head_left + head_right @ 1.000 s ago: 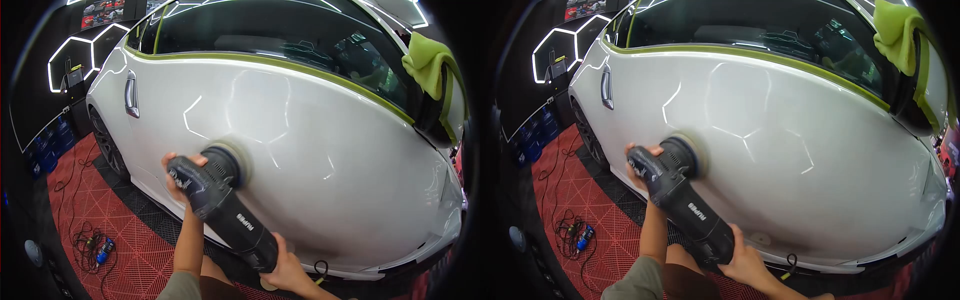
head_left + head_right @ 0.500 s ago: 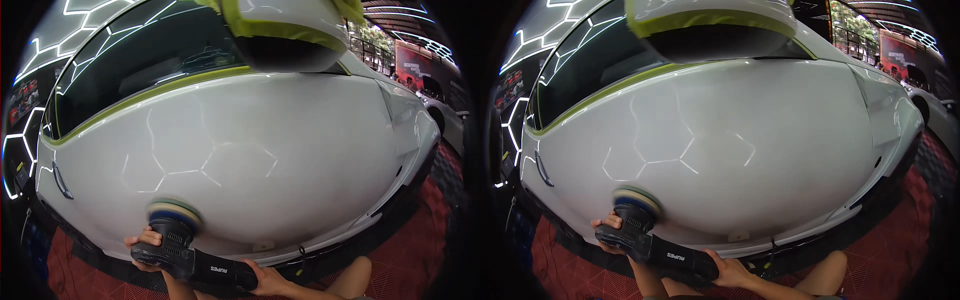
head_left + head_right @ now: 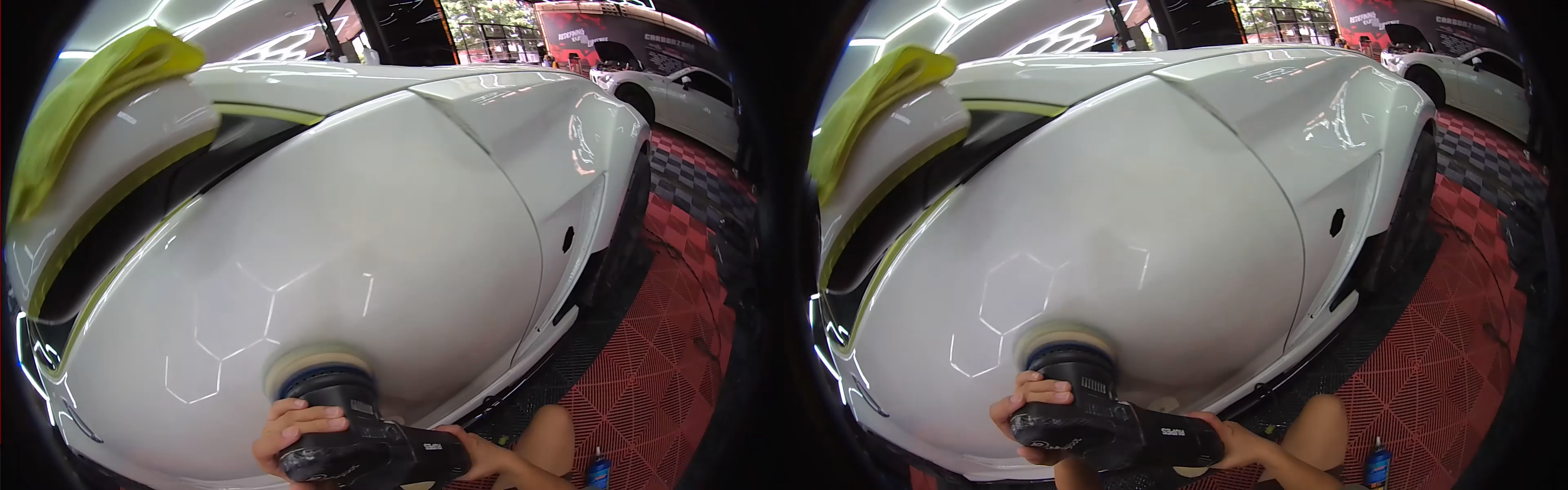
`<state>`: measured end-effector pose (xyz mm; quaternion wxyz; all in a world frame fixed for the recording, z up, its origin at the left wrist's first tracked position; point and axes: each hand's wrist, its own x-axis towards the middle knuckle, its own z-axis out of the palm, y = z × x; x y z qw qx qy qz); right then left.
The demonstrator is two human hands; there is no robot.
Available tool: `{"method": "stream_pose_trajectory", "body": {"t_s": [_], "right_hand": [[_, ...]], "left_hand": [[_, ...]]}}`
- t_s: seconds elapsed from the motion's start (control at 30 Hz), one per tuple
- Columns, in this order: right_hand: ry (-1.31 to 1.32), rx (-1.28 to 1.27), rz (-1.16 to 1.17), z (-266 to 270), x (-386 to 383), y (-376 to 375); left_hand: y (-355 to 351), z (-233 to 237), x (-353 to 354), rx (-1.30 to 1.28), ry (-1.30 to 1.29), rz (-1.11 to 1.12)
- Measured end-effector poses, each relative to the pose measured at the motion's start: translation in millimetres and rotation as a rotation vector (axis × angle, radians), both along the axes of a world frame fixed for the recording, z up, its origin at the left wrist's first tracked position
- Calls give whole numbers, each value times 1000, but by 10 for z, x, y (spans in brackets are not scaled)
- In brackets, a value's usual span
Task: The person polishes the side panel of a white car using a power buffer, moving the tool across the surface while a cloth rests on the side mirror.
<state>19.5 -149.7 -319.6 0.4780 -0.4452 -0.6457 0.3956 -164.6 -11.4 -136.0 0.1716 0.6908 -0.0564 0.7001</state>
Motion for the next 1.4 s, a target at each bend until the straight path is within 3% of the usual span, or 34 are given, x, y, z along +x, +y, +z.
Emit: {"method": "stream_pose_trajectory", "body": {"t_s": [0.23,0.4,0.5,0.6,0.73,0.8,0.87,0.93,0.97,1.03,1.07,1.17,1.23,1.27,1.33,1.4], "right_hand": [[263,28,-23,-210,1020,-270],[417,58,-190,-313,1407,-468],[315,-17,-226,-516,1637,-523],[372,-137,-288,-936,1823,-563],[327,-208,-230,-603,2040,-661],[389,-109,-315,-488,2023,-627],[315,-53,-268,-421,1917,-601],[-4,14,14,-448,2051,-471],[-27,30,60,-691,2080,-487],[302,-127,-23,-1206,2112,-528],[286,-125,-4,-1144,2067,-453],[-190,-403,-188,-523,1374,-351],[-505,-577,-306,-130,758,-315],[-510,-579,-286,30,467,-274],[-284,-193,-123,364,-120,-139],[-172,-125,-35,668,-678,13]], "left_hand": [[-131,152,1261,33,229,-104],[-176,208,1974,64,287,-168],[-201,312,2269,97,369,-177],[-215,441,2556,143,479,-191],[-233,482,2852,144,462,-228],[-211,505,2882,108,438,-239],[-198,529,2774,94,409,-230],[-215,626,2466,77,396,-228],[-254,712,2202,35,511,-129],[-300,769,1780,-37,374,-38],[-280,769,1537,-35,360,-19],[-150,690,684,-83,295,86],[-87,586,112,-184,184,-62],[-118,547,-127,-193,184,-43],[-155,493,-557,-444,-36,-302],[-137,480,-984,-466,-107,-311]]}}
